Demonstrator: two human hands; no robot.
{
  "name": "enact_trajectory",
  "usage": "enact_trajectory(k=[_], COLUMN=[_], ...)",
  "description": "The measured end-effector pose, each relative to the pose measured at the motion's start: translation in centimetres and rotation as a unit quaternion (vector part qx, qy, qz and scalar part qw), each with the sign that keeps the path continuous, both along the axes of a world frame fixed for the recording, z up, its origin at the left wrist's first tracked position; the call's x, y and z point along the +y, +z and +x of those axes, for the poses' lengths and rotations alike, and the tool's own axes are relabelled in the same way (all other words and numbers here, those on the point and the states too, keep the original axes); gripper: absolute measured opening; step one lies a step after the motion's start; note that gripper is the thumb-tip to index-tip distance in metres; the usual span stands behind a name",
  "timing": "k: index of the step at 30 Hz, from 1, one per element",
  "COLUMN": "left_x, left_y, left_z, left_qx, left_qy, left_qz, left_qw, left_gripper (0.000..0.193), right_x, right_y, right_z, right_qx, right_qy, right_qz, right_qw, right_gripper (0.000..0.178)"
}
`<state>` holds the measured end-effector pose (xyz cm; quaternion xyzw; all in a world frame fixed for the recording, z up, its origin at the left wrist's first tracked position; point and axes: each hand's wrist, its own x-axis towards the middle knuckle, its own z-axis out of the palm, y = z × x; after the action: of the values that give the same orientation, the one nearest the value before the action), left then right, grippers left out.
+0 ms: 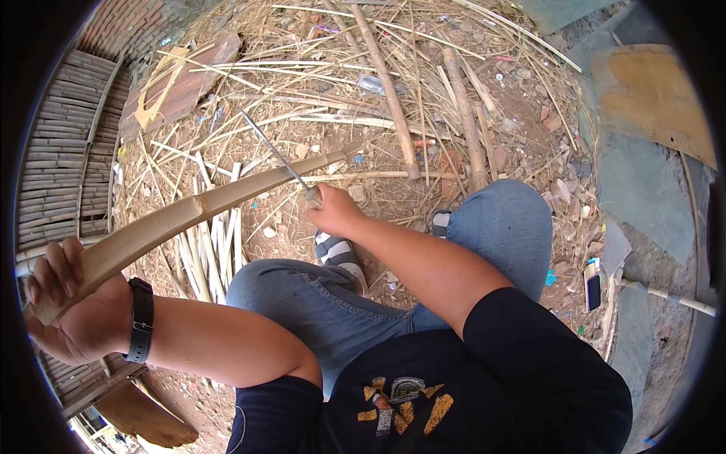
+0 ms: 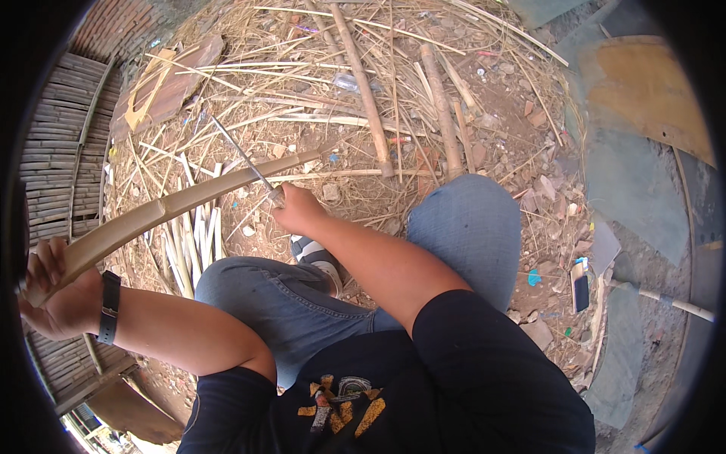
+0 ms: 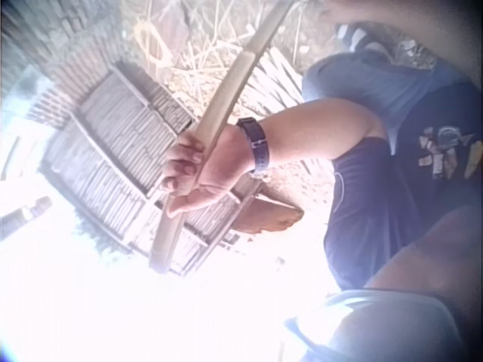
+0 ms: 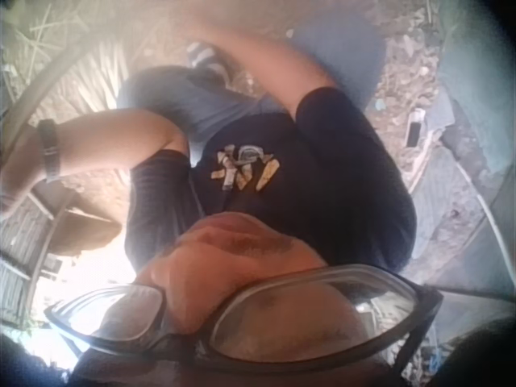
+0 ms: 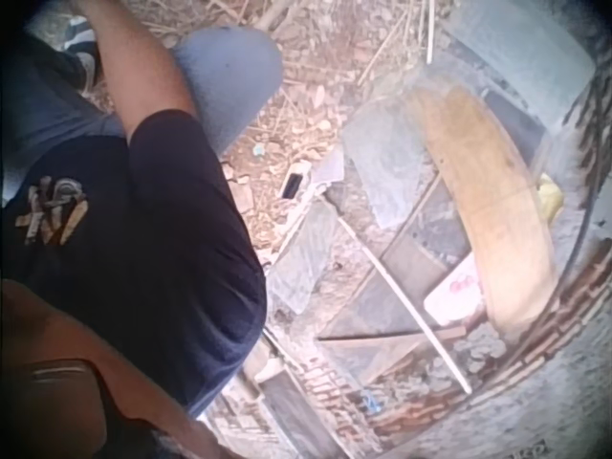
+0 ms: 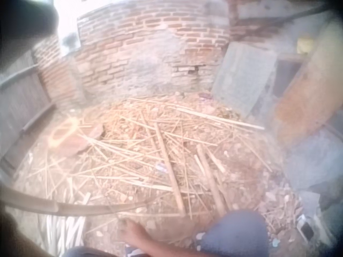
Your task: The person sits on the ground and uses a knife to split a long bamboo pole into thin strips. They hold the pole with their left hand and use the knife in their right hand to drive a wedge into the bamboo, separating it lengthwise.
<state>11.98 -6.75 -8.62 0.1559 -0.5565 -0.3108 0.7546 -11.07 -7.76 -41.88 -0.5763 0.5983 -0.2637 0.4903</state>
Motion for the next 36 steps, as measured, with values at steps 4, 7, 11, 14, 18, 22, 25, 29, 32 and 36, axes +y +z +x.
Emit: enact_trajectory(k=[4,7,11,14,18,22,25,29,32,36], left_x=[-0.1,-0.1,0.1,0.1,0.0,0.0,0.0,0.1,-0.1,-0.1], left_y=[0.1,-0.2,0.2,0.3,0.1,0.0,0.0,0.1,0.0,-0.1], left_z=[0.3,0.2,0.1,0.3,0.0,0.1,-0.8,-0.7,-0.3,0.3], left_qx=[0.01,0.007,0.008,0.003,0.007,0.009,0.005,0.003,0.005,0.009], left_qy=[0.016,0.021,0.02,-0.003,0.046,0.03,0.036,0.027,0.025,0.03], left_qz=[0.007,0.006,0.012,0.016,0.013,0.005,-0.002,0.003,0.004,0.005], left_qw=[1.0,1.0,1.0,1.0,0.999,1.0,0.999,1.0,1.0,0.999], left_gripper=[0.025,0.026,0.025,0.024,0.026,0.026,0.026,0.025,0.024,0.024], right_x=[-0.3,0.0,-0.1,-0.1,0.3,0.3,0.1,0.0,-0.2,0.1], right_y=[-1.7,-0.5,2.4,1.4,-1.6,-1.5,-0.3,0.8,0.0,0.6], right_z=[-0.6,-0.1,0.1,0.1,-0.5,-0.5,-0.2,0.0,-0.2,0.0], right_qx=[0.021,0.001,-0.031,-0.019,0.019,0.033,0.004,0.005,0.029,0.016], right_qy=[-0.015,-0.021,0.028,0.017,-0.041,-0.037,-0.026,-0.007,-0.002,-0.013], right_qz=[0.048,0.013,0.0,0.007,0.044,0.081,0.023,0.024,0.034,0.04], right_qw=[0.999,1.0,0.999,1.0,0.998,0.995,0.999,1.0,0.999,0.999], right_gripper=[0.05,0.048,0.047,0.046,0.043,0.043,0.044,0.045,0.046,0.047])
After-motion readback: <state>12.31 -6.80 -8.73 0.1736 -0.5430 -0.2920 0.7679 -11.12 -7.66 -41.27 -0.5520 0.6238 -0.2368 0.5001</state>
